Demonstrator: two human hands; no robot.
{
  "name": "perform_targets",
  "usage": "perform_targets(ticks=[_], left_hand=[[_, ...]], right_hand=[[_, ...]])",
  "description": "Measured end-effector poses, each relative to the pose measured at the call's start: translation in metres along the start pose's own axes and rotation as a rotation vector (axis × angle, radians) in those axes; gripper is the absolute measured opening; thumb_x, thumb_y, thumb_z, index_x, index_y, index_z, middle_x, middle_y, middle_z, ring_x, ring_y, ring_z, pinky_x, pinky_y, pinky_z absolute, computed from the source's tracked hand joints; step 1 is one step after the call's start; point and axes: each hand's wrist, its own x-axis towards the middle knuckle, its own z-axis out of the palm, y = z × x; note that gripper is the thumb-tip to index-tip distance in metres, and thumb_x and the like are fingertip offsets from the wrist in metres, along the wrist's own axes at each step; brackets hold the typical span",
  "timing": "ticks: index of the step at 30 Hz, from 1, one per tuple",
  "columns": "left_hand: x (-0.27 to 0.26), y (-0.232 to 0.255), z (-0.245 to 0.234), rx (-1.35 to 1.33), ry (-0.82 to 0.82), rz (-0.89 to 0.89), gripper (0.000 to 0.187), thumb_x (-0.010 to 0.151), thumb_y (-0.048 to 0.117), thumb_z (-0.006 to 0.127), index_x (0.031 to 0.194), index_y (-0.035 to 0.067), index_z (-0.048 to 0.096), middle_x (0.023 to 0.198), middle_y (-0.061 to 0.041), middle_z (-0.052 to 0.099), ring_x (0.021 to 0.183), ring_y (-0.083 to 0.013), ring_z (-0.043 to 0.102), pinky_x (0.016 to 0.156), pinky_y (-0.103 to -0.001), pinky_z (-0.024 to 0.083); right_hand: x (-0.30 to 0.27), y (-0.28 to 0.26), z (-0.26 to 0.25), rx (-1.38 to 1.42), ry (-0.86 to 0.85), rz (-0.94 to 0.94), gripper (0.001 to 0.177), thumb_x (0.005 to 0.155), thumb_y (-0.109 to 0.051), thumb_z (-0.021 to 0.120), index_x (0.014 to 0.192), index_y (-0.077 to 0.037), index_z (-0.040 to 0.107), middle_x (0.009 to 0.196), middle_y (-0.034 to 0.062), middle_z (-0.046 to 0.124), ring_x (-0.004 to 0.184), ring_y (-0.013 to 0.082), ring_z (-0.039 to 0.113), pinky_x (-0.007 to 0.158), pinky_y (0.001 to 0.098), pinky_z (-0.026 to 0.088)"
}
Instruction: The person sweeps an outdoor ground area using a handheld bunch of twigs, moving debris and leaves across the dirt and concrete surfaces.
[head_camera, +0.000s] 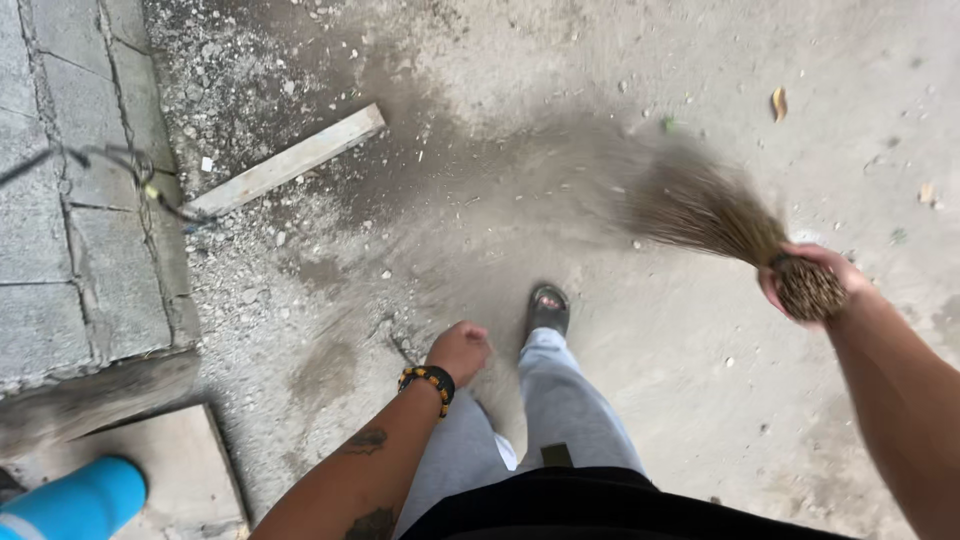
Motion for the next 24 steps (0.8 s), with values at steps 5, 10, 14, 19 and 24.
perform_targets(ticks=[5, 10, 14, 19, 24], left_hand=[[0.040, 0.060, -0.043, 0.011, 0.128, 0.216, 0.036, 0.080, 0.032, 0.082, 0.103, 0.005, 0.077, 0.096, -0.007, 0.077, 0.089, -0.0150, 0.073, 0.082, -0.031, 0.056], [0.073, 0.090, -0.113, -0.044, 0.207, -0.103, 0.032, 0.082, 0.036, 0.082, 0.087, 0.005, 0.079, 0.082, -0.007, 0.077, 0.077, -0.0171, 0.069, 0.076, -0.034, 0.054], [0.131, 0.130, -0.170, 0.115, 0.109, -0.130, 0.034, 0.084, 0.036, 0.081, 0.082, 0.003, 0.078, 0.074, -0.007, 0.075, 0.071, -0.0179, 0.067, 0.073, -0.035, 0.054], [0.225, 0.206, -0.232, 0.210, 0.104, 0.019, 0.031, 0.083, 0.036, 0.081, 0.082, 0.005, 0.076, 0.075, -0.007, 0.074, 0.068, -0.0179, 0.067, 0.069, -0.035, 0.054], [0.285, 0.278, -0.286, 0.101, 0.049, 0.109, 0.032, 0.081, 0.036, 0.082, 0.082, 0.005, 0.077, 0.075, -0.008, 0.076, 0.070, -0.0170, 0.068, 0.069, -0.036, 0.055]], right_hand=[[-0.052, 0.027, 0.116, -0.522, 0.405, -0.140, 0.047, 0.096, -0.044, 0.054, 0.127, -0.010, 0.058, 0.101, 0.0205, 0.064, 0.082, 0.0328, 0.065, 0.073, 0.0497, 0.057], [-0.045, 0.121, 0.324, -0.443, -0.273, -0.079, 0.037, 0.080, -0.028, 0.068, 0.111, -0.016, 0.053, 0.090, 0.0138, 0.064, 0.069, 0.0304, 0.063, 0.061, 0.0541, 0.057], [0.039, 0.123, 0.497, -0.468, -0.626, 0.087, 0.029, 0.083, -0.028, 0.075, 0.105, -0.015, 0.063, 0.090, 0.0132, 0.069, 0.071, 0.0269, 0.068, 0.063, 0.0431, 0.060], [0.165, 0.015, 0.571, -0.709, -0.483, 0.259, 0.045, 0.080, -0.049, 0.075, 0.090, -0.005, 0.075, 0.076, 0.0121, 0.074, 0.061, 0.0222, 0.070, 0.051, 0.0339, 0.055], [0.148, -0.169, 0.422, -0.213, -0.055, -0.052, 0.040, 0.089, -0.034, 0.072, 0.112, -0.005, 0.058, 0.083, 0.0105, 0.070, 0.064, 0.0178, 0.071, 0.056, 0.0256, 0.062]])
